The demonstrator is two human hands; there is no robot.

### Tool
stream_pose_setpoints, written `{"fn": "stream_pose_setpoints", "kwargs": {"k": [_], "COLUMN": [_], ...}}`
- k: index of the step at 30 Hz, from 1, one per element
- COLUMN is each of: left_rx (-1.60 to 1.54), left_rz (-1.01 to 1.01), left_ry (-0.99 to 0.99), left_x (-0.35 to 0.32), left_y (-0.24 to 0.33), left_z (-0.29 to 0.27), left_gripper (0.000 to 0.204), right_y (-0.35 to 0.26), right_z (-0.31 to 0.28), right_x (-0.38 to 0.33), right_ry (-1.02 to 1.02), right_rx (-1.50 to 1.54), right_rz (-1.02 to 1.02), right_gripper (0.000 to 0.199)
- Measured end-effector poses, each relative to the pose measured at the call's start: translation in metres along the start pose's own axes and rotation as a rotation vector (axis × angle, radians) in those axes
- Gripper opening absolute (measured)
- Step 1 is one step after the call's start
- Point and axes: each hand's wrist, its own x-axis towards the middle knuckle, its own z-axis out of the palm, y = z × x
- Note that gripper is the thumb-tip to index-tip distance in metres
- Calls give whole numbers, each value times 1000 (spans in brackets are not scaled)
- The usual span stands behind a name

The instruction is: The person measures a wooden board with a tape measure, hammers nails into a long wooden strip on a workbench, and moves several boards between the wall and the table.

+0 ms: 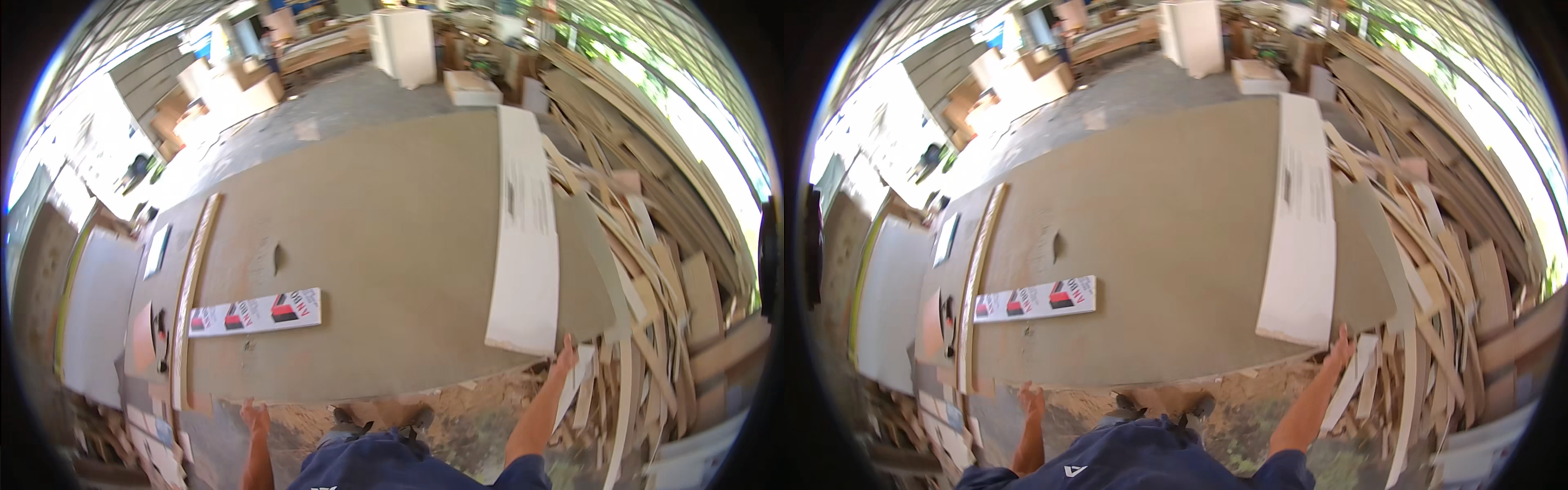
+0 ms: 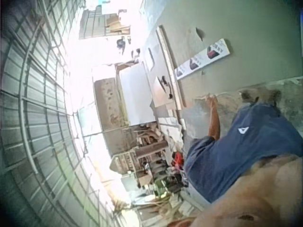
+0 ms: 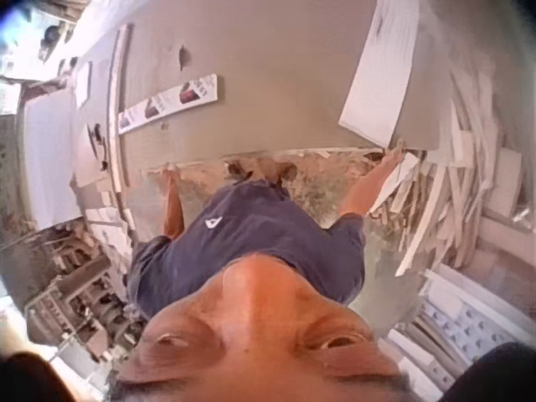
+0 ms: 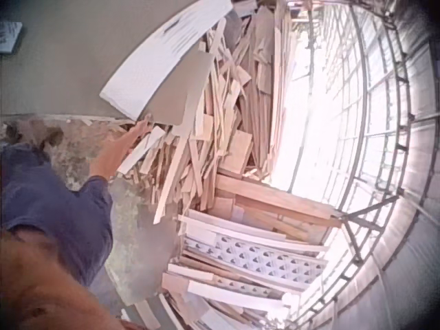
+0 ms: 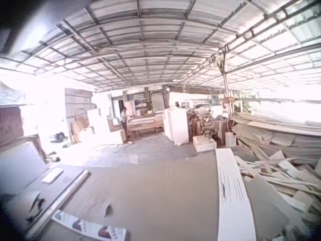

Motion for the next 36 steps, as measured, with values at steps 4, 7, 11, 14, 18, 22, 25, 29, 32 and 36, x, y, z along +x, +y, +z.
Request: {"fn": "stream_pose_setpoints", "kwargs": {"k": [4, 7, 11, 14, 18, 22, 25, 29, 32, 36], "left_rx": [60, 85, 115, 162, 218, 453, 537, 530, 457, 450], "left_rz": [41, 105, 211, 270, 319, 444, 509, 537, 552, 493], "left_ry": [7, -38, -142, -213, -312, -392, -413, -410, -419, -485], "left_x": [20, 48, 84, 129, 203, 254, 288, 329, 339, 344], "left_y": [-17, -16, 0, -5, 5, 1, -9, -12, -7, -4], "left_z": [-9, -20, -52, -62, -54, -57, -51, -27, -25, -33], "left_gripper": [45, 51, 55, 63, 80, 95, 101, 103, 104, 109], "right_y": [-6, -18, -24, -23, 1, 35, 48, 82, 91, 86], "right_z": [1, 20, 56, 102, 152, 206, 244, 288, 312, 333], "right_x": [-1, -40, -139, -248, -364, -466, -525, -542, -559, -577], "right_ry": [29, 263, 337, -40, -697, -1068, -1137, -1160, -1178, -1203], "right_rx": [-235, -514, -624, -541, -624, -688, -819, -827, -903, -1059], "right_rz": [104, -202, -597, -759, -842, -987, -907, -1030, -955, -1005], "right_gripper": [50, 42, 36, 34, 29, 31, 36, 41, 45, 50]}}
